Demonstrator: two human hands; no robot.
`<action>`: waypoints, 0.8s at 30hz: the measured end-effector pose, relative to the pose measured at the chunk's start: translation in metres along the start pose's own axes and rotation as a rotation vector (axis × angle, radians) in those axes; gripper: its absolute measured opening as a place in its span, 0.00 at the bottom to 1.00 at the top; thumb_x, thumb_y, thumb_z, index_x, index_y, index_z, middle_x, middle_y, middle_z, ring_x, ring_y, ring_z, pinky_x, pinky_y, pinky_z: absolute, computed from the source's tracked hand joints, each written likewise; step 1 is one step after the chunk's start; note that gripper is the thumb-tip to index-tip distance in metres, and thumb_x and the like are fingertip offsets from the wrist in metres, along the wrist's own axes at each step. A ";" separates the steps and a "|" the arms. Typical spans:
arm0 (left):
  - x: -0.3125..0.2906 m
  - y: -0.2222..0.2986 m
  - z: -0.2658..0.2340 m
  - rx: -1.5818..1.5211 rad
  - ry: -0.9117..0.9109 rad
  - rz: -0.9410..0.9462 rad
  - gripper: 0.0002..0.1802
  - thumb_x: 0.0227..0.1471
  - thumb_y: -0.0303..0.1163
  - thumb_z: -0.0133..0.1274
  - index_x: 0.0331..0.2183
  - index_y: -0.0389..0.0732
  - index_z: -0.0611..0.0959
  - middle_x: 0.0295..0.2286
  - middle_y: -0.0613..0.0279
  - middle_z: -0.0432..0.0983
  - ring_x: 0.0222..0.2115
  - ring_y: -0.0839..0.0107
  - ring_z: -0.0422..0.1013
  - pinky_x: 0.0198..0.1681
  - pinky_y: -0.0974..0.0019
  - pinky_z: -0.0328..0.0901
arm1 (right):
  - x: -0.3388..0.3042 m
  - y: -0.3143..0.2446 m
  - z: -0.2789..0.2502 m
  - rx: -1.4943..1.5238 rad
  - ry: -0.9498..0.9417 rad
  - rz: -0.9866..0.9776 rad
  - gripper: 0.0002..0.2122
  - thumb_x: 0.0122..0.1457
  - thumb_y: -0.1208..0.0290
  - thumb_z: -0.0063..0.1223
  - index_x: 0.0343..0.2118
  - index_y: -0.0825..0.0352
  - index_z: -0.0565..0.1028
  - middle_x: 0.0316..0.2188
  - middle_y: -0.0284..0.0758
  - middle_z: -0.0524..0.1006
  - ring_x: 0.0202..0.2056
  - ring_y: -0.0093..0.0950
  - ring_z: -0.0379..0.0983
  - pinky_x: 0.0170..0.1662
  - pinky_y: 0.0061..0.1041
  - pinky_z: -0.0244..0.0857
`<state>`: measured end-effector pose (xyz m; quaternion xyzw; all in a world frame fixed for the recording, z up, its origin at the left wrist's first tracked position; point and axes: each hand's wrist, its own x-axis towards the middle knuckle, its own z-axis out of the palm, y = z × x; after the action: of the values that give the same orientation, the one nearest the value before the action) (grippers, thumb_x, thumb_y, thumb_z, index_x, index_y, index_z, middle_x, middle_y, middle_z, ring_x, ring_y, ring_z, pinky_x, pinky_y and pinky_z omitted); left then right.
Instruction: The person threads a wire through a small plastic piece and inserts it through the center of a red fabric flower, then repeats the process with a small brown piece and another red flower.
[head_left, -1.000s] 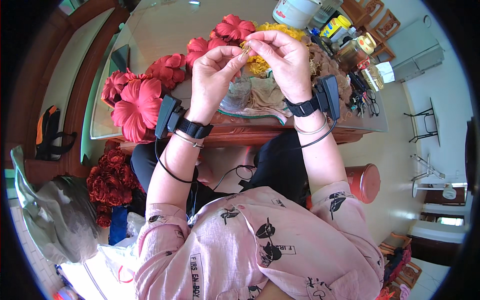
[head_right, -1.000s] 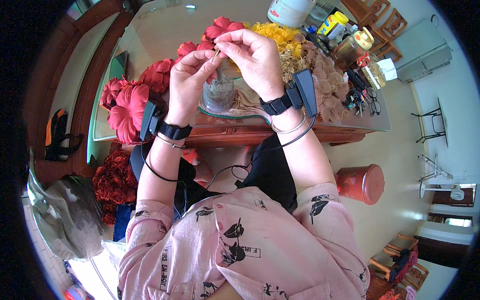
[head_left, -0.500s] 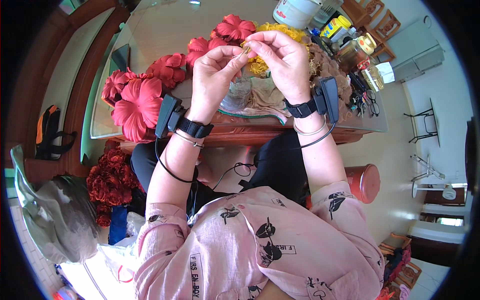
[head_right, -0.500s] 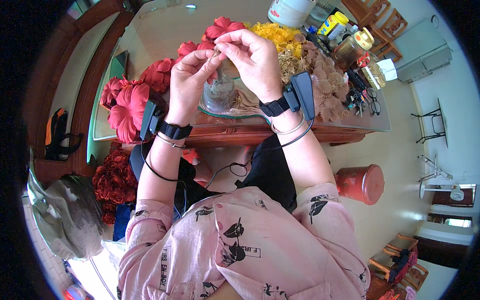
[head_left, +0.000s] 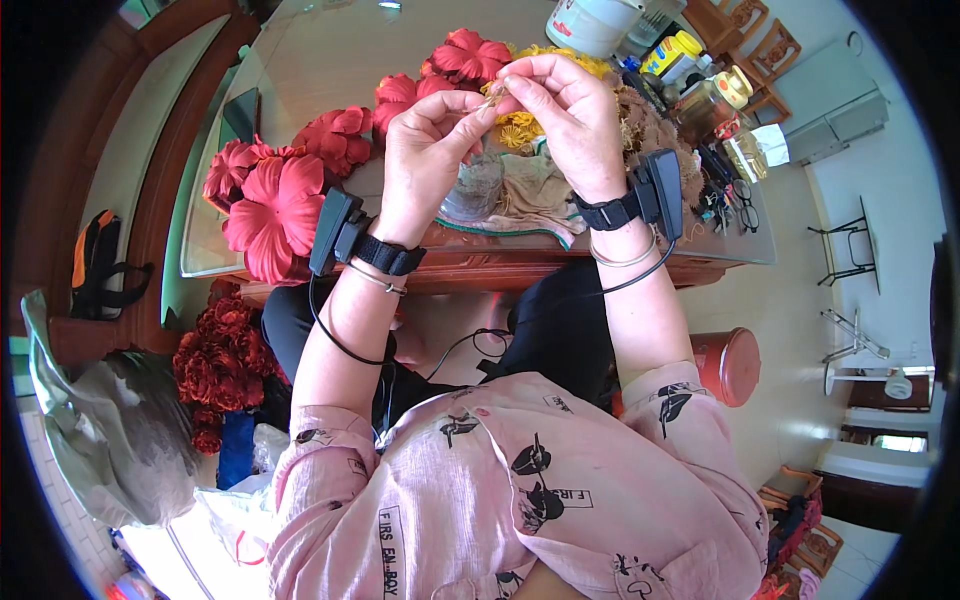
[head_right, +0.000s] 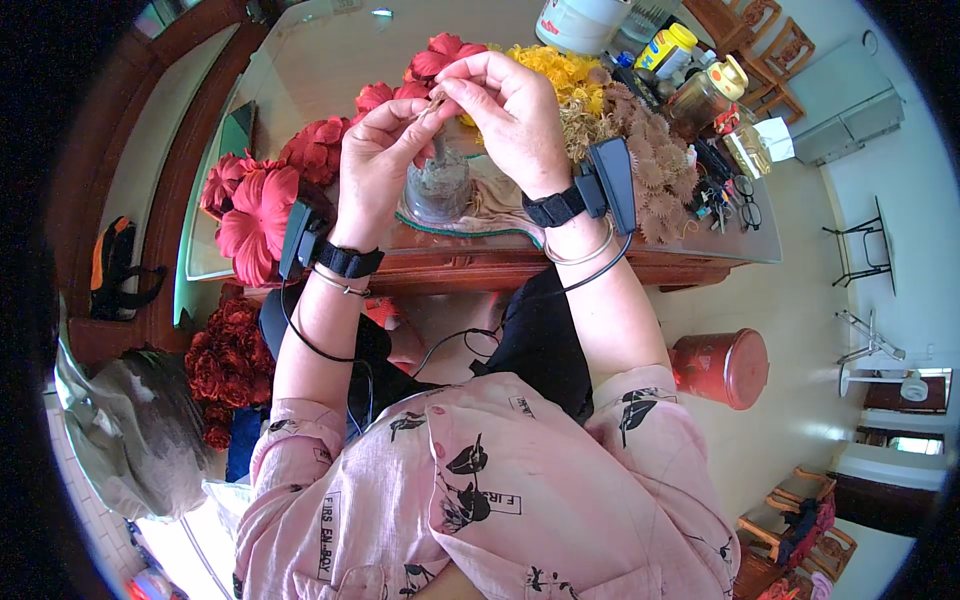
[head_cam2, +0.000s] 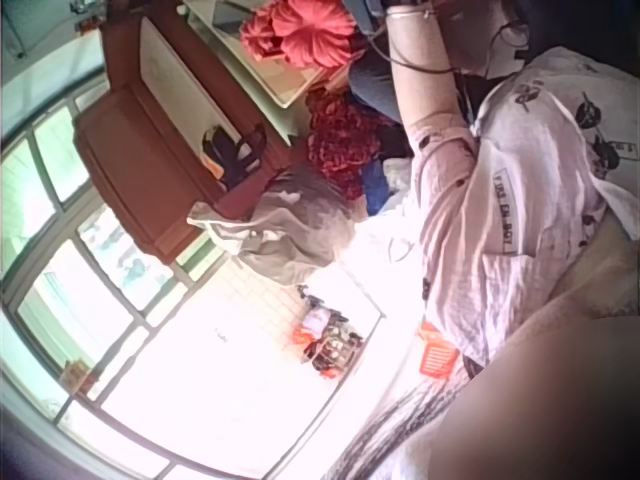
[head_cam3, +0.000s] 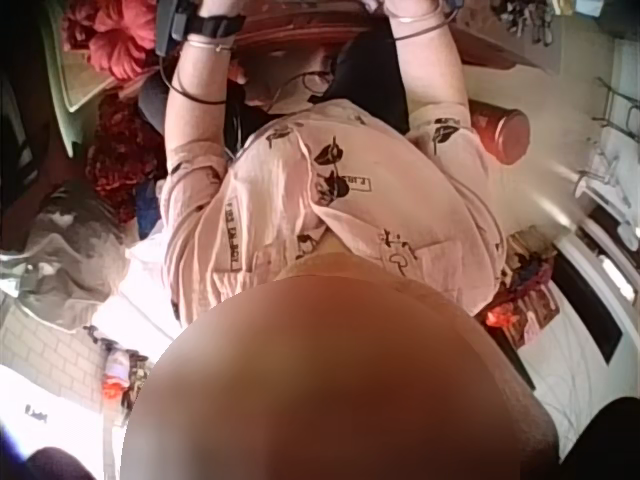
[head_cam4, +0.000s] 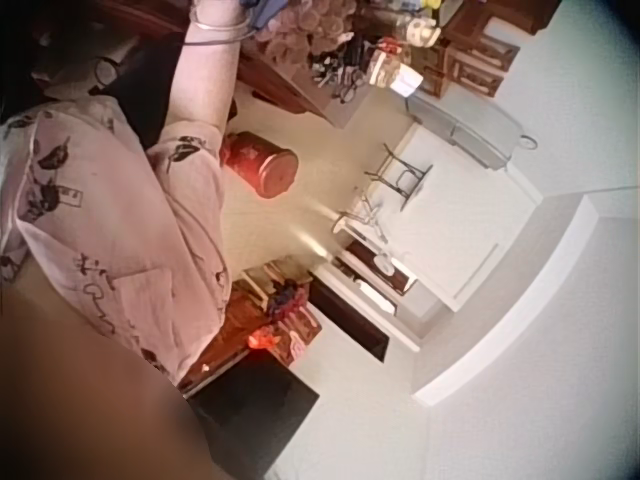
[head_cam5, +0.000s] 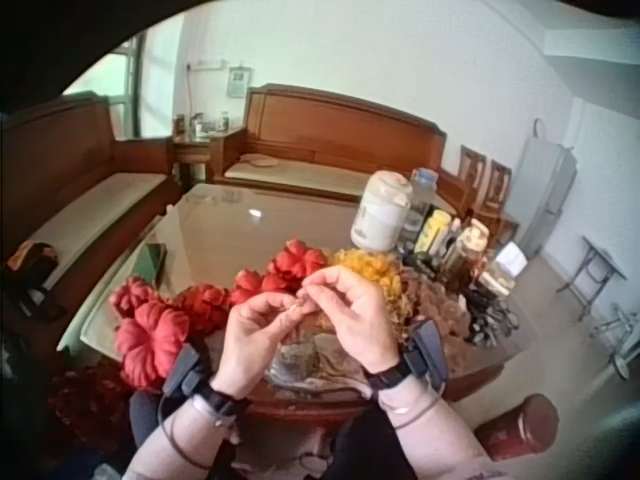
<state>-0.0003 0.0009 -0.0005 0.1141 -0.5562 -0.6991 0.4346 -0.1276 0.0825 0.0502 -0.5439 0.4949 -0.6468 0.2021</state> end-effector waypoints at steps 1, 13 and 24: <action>0.000 0.000 0.000 0.000 -0.003 0.000 0.07 0.52 0.28 0.59 0.34 0.37 0.82 0.22 0.73 0.76 0.20 0.87 0.66 0.22 0.81 0.59 | 0.000 0.000 0.000 0.012 0.017 0.006 0.06 0.60 0.77 0.52 0.38 0.73 0.74 0.31 0.34 0.79 0.31 0.19 0.76 0.38 0.16 0.69; 0.000 0.001 0.000 -0.010 -0.017 0.011 0.06 0.52 0.28 0.59 0.34 0.38 0.82 0.22 0.73 0.75 0.20 0.87 0.66 0.22 0.81 0.59 | -0.001 -0.005 0.002 -0.200 0.007 -0.087 0.05 0.59 0.77 0.54 0.36 0.72 0.76 0.28 0.33 0.80 0.31 0.19 0.77 0.36 0.17 0.70; 0.001 0.000 0.000 0.013 0.002 0.015 0.07 0.52 0.28 0.59 0.34 0.37 0.82 0.21 0.73 0.75 0.20 0.87 0.66 0.22 0.82 0.58 | 0.000 -0.003 0.001 -0.087 -0.016 -0.006 0.07 0.61 0.75 0.51 0.39 0.73 0.75 0.33 0.33 0.78 0.33 0.18 0.74 0.40 0.17 0.69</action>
<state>-0.0012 0.0005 0.0000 0.1133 -0.5612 -0.6921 0.4395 -0.1255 0.0838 0.0528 -0.5587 0.5193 -0.6210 0.1802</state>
